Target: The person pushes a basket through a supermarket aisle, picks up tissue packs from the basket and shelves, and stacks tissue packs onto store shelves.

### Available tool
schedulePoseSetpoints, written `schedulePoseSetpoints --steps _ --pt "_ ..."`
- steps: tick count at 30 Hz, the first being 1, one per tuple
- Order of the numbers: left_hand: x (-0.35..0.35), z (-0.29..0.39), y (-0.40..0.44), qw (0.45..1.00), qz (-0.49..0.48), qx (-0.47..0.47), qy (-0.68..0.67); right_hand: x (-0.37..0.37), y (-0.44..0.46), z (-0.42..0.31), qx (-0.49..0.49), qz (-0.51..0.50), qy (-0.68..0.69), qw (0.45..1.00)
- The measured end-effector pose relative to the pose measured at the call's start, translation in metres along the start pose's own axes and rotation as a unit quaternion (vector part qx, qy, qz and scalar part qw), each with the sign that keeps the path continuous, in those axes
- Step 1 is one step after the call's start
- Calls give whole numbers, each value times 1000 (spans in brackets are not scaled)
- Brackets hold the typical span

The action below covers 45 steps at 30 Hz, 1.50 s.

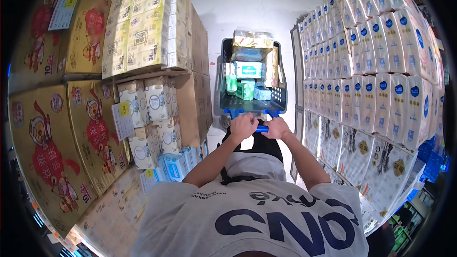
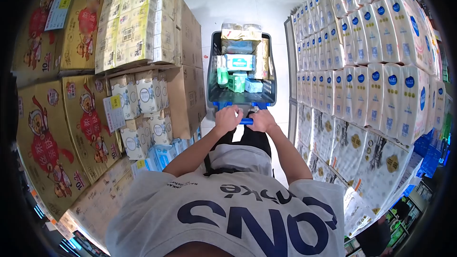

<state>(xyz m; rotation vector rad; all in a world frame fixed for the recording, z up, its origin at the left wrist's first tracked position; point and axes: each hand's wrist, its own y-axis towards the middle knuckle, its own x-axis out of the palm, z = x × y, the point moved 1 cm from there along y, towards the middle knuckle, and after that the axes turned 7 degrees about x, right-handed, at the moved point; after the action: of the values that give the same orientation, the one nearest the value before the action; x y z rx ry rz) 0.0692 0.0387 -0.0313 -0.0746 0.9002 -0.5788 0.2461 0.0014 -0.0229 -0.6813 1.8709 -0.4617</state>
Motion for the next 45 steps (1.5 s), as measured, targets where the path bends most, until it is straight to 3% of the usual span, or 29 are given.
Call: schedulePoseSetpoints --steps 4,6,9,11,14,18,22,23,30,32,38,42,45 --pt "-9 7 38 998 -27 -55 -1 -27 22 12 -6 14 -10 1000" --pt "-12 10 58 989 -51 -139 -2 -36 37 23 -3 7 -5 1000" --pt "-16 13 89 979 6 -206 8 -56 60 34 -29 28 1 999" --pt "-18 10 104 978 56 -200 -14 -79 75 35 0 -33 8 999" --pt "-28 10 128 971 139 -189 -43 -103 94 46 -29 8 25 999" --pt "-43 14 164 963 187 -187 -45 -144 127 55 -38 -54 28 997" --pt "-65 22 202 956 176 -234 -28 -167 161 70 -76 53 86 992" --pt "-71 22 212 955 169 -240 -40 -160 175 76 -103 147 153 972" --pt "-97 16 272 936 196 -288 -57 -218 228 83 -104 144 160 971" --pt "-108 12 289 932 223 -277 -70 -228 248 83 -123 193 172 958" --pt "-130 0 338 922 263 -281 -54 -271 300 82 -82 144 150 975" --pt "-142 -11 372 917 319 -232 -58 -301 333 83 -89 172 134 972" --pt "-158 -17 398 907 309 -278 -71 -321 364 82 -71 149 109 980"
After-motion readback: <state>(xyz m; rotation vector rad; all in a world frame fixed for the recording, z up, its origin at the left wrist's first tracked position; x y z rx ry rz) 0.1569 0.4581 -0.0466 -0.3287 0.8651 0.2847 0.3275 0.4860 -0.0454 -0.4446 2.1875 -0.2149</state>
